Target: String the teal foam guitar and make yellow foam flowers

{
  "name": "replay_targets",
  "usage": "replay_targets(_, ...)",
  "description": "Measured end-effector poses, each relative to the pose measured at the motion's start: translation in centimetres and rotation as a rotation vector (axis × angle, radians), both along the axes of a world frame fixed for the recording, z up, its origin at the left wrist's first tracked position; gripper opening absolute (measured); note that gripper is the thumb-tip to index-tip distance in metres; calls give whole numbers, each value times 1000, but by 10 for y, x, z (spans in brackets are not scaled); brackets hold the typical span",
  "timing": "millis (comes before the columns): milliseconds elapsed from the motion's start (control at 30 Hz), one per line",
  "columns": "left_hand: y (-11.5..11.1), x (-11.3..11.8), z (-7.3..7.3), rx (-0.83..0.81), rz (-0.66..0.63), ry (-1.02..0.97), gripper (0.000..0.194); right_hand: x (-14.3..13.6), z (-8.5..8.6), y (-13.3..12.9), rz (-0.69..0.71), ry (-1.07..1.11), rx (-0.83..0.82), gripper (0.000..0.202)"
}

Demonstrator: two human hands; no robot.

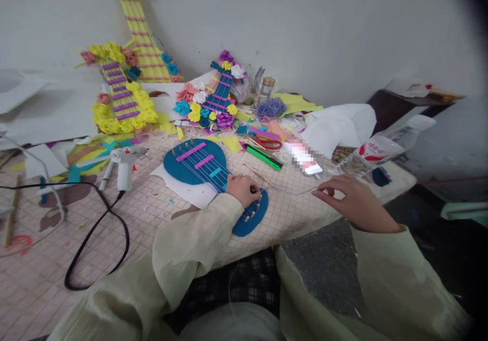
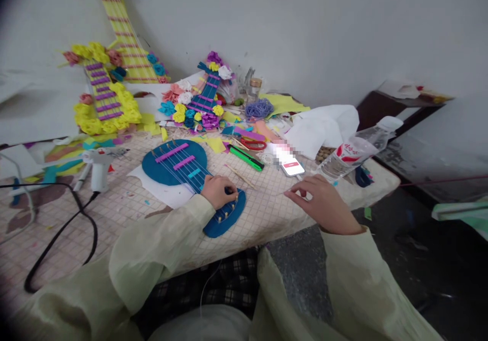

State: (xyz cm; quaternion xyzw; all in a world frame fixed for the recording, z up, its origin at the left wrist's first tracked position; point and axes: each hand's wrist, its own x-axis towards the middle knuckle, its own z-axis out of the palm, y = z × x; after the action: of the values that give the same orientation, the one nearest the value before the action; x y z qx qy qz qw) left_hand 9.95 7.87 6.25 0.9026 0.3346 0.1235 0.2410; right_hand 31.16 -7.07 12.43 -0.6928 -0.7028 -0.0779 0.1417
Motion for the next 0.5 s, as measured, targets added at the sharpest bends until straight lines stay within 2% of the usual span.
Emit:
replay_targets(67, 0, 0, 0, -1, 1, 1, 13, -4, -6, 1, -20, 59, 65, 20)
replay_targets(133, 0, 0, -1, 0, 5, 2, 13, -16, -20, 7, -7, 157, 125, 19)
replay_targets(233, 0, 0, -1, 8, 7, 7, 13, -40, -46, 27, 62, 294, 65, 25)
replay_targets(333, -1, 0, -1, 15, 4, 18, 13, -60, -64, 51, 141, 278, -17, 23)
replay_targets(500, 0, 0, -2, 30, 2, 24, 15, -68, -66, 74, 171, 273, -48, 13)
